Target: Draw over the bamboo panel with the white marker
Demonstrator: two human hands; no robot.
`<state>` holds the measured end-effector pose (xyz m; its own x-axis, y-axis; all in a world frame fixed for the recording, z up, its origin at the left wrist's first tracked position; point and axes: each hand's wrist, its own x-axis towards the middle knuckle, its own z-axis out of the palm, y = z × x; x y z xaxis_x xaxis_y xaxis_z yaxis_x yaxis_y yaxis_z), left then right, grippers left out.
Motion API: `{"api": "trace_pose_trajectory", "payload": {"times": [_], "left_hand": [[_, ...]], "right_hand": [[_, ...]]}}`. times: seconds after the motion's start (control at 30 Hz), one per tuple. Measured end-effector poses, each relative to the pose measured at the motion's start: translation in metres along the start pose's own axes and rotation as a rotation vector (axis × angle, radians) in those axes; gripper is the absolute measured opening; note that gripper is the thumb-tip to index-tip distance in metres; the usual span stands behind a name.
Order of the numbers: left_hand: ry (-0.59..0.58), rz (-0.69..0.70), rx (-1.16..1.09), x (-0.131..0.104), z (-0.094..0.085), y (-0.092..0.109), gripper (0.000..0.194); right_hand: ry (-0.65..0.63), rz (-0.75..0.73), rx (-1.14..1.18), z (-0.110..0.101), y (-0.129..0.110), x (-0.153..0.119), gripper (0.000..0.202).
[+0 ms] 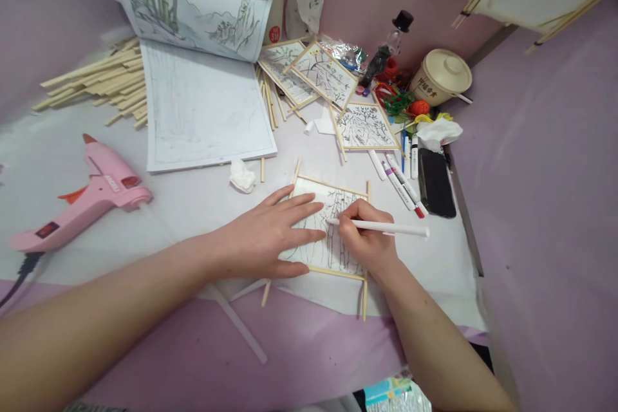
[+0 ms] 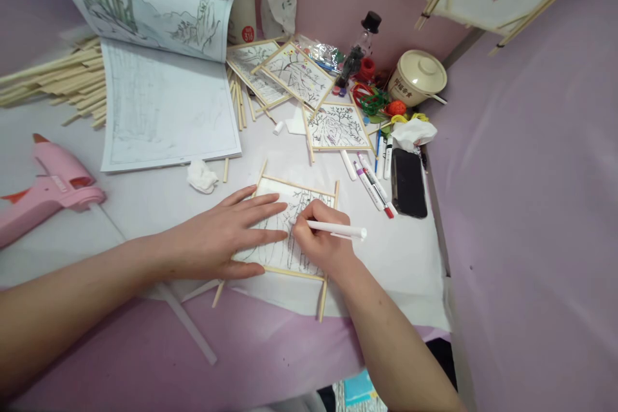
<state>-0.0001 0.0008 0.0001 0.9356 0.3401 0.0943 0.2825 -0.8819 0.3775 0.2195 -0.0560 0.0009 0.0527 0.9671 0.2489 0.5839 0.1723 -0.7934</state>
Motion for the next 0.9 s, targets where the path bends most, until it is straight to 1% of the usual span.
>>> {"api": "trace_pose_trajectory", "payload": {"times": [0.13, 0.27, 0.5, 0.57, 0.67, 0.73, 0.8, 0.9], "left_hand": [[-0.007, -0.001, 0.0, -0.001, 0.0, -0.001, 0.052], [-0.022, -0.003, 0.008, -0.001, -0.001, 0.0, 0.051], [-0.025, 0.0, 0.013, -0.001, -0.001, -0.001, 0.052], [-0.014, 0.004, 0.008, -0.001, 0.0, -0.002, 0.053], [0.003, 0.002, 0.003, -0.001, 0.0, -0.002, 0.052], [-0.001, -0.003, 0.014, -0.001, -0.002, 0.0, 0.052], [-0.018, -0.015, 0.038, 0.0, -0.004, 0.001, 0.052], [-0.027, -0.054, 0.083, 0.0, -0.006, 0.004, 0.053]], "right_hand": [[-0.009, 0.0, 0.003, 0.0, 0.001, 0.0, 0.015], [0.017, 0.006, 0.014, 0.001, 0.0, 0.0, 0.016], [0.062, 0.071, 0.006, 0.001, -0.003, 0.0, 0.015], [0.114, 0.074, 0.027, -0.002, -0.002, 0.0, 0.014], [0.244, 0.078, 0.062, -0.006, 0.002, 0.002, 0.013], [0.304, 0.088, 0.09, -0.009, 0.005, 0.005, 0.012], [0.325, 0.092, 0.135, -0.01, 0.007, 0.009, 0.009], [0.321, 0.098, 0.179, -0.012, 0.008, 0.015, 0.007]]}}
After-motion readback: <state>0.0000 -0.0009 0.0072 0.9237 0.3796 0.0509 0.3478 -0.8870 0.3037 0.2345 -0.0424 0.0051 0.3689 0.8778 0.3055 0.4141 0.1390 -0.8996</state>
